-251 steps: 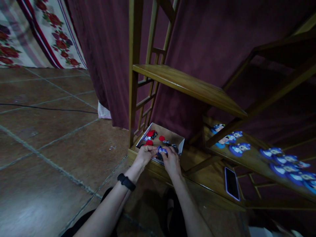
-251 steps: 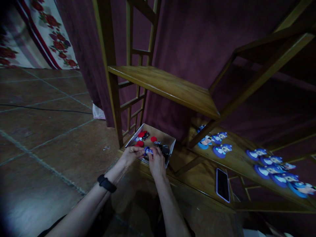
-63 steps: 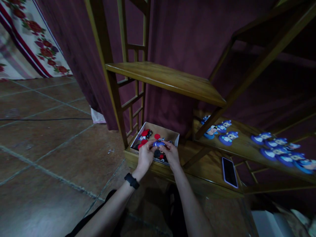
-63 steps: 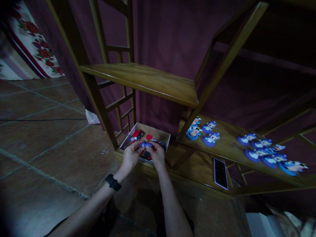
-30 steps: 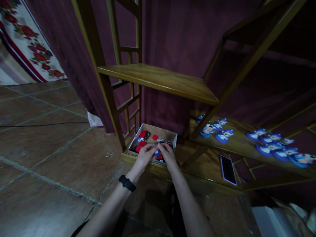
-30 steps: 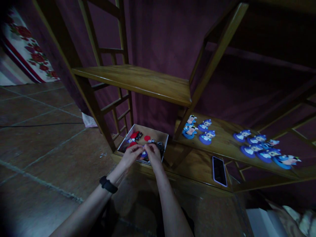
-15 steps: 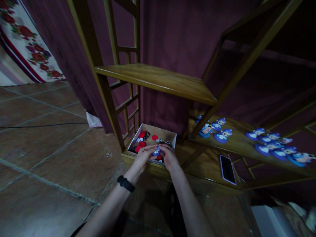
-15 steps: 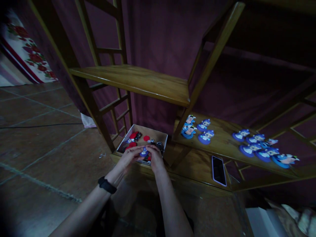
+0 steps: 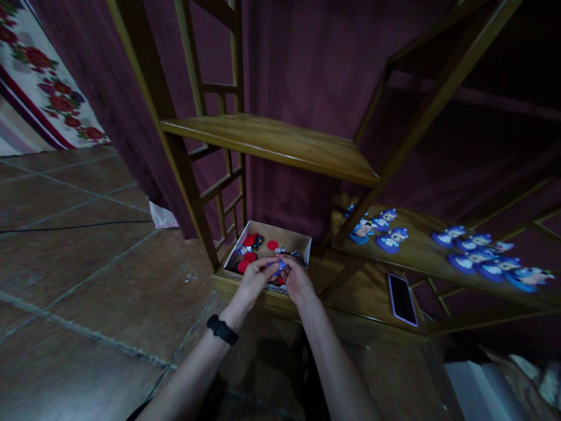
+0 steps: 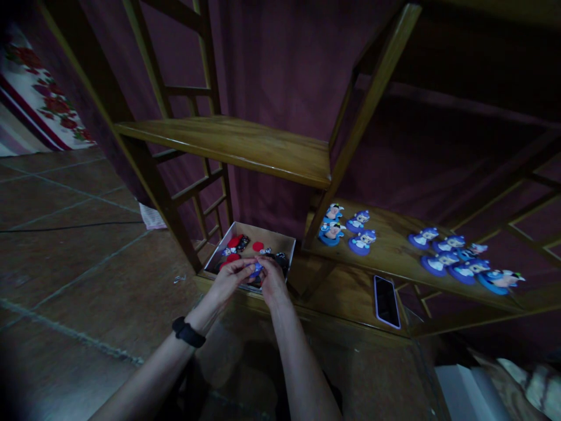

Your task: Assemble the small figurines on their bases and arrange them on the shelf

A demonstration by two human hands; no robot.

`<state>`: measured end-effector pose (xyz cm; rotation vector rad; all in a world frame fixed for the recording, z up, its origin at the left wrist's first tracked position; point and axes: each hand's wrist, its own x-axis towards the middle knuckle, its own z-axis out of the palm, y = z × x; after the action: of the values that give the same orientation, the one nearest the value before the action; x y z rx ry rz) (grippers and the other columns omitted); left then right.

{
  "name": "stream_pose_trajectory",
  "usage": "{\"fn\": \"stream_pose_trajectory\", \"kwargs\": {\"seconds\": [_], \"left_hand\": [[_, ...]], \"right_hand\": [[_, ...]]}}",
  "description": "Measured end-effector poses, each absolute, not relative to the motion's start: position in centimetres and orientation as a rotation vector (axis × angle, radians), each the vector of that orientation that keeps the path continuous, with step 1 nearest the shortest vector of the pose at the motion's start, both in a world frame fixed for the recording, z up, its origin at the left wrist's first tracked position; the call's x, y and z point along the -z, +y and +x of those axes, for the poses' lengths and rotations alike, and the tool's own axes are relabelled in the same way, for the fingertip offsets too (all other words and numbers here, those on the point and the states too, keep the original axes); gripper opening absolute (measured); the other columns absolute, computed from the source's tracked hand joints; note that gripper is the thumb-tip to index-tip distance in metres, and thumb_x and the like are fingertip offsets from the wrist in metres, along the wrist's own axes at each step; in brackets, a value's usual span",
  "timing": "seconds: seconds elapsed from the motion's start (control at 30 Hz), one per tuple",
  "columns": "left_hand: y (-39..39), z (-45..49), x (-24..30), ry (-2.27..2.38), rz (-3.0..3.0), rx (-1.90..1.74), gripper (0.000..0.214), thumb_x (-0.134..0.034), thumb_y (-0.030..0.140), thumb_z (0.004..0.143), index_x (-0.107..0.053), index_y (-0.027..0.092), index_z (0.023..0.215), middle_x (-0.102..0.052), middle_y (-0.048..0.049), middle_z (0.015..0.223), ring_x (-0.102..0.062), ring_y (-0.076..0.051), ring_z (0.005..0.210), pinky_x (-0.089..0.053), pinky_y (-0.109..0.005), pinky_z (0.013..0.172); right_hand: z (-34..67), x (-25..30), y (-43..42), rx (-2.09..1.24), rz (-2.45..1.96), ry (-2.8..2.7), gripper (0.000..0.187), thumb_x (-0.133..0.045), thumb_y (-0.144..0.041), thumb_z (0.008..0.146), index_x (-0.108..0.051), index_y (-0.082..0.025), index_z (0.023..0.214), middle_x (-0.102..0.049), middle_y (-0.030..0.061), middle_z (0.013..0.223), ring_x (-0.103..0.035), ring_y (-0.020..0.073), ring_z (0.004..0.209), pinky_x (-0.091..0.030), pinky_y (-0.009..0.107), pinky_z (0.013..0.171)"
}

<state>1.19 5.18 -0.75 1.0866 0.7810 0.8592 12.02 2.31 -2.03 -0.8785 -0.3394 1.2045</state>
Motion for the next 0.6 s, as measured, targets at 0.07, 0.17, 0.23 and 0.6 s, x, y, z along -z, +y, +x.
{"fn": "stream_pose_trajectory", "kwargs": {"seconds": [0.07,0.17,0.23,0.6], "left_hand": [[5.30,1.33,1.04,0.786,1.154,-0.902,0.033,-0.074,0.033,0.059,-0.070,0.014,0.086,-0.069,-0.0059,0.083,-0.061,-0.016,0.070,-0.050,-0.028,0.065],[5.40,1.46,1.28,0.793,1.302,-0.975,0.027,-0.074,0.032,0.059,-0.070,0.015,0.080,-0.069,-0.0050,0.082,-0.062,-0.018,0.076,-0.048,-0.030,0.073],[5.42,1.49,1.31,0.782,1.386,-1.007,0.024,-0.074,0.031,0.059,-0.071,0.016,0.078,-0.069,-0.0058,0.088,-0.061,-0.020,0.085,-0.046,-0.032,0.080],[5.05,1.20,0.49,0.744,1.180,-0.902,0.032,-0.074,0.032,0.059,-0.068,0.015,0.086,-0.068,-0.0048,0.085,-0.061,-0.016,0.075,-0.050,-0.028,0.069]], "right_hand": [[11.97,1.94,2.25,-1.204,-0.886,-0.374,0.012,-0.062,-0.011,0.059,-0.065,-0.020,0.067,-0.069,-0.0014,0.083,-0.060,0.0116,0.079,-0.044,0.021,0.068],[12.01,1.96,2.21,-1.216,-0.861,-0.389,0.018,-0.057,-0.006,0.057,-0.065,-0.019,0.065,-0.069,-0.0016,0.079,-0.059,0.0126,0.081,-0.045,0.021,0.070],[12.13,2.05,2.23,-1.236,-0.817,-0.355,0.020,-0.056,-0.003,0.056,-0.065,-0.019,0.064,-0.068,-0.0017,0.077,-0.060,0.0125,0.081,-0.045,0.021,0.071],[12.87,2.36,2.23,-1.287,-0.810,-0.238,0.019,-0.054,-0.003,0.060,-0.063,-0.019,0.065,-0.069,-0.0011,0.078,-0.061,0.0118,0.076,-0.047,0.021,0.065]]}}
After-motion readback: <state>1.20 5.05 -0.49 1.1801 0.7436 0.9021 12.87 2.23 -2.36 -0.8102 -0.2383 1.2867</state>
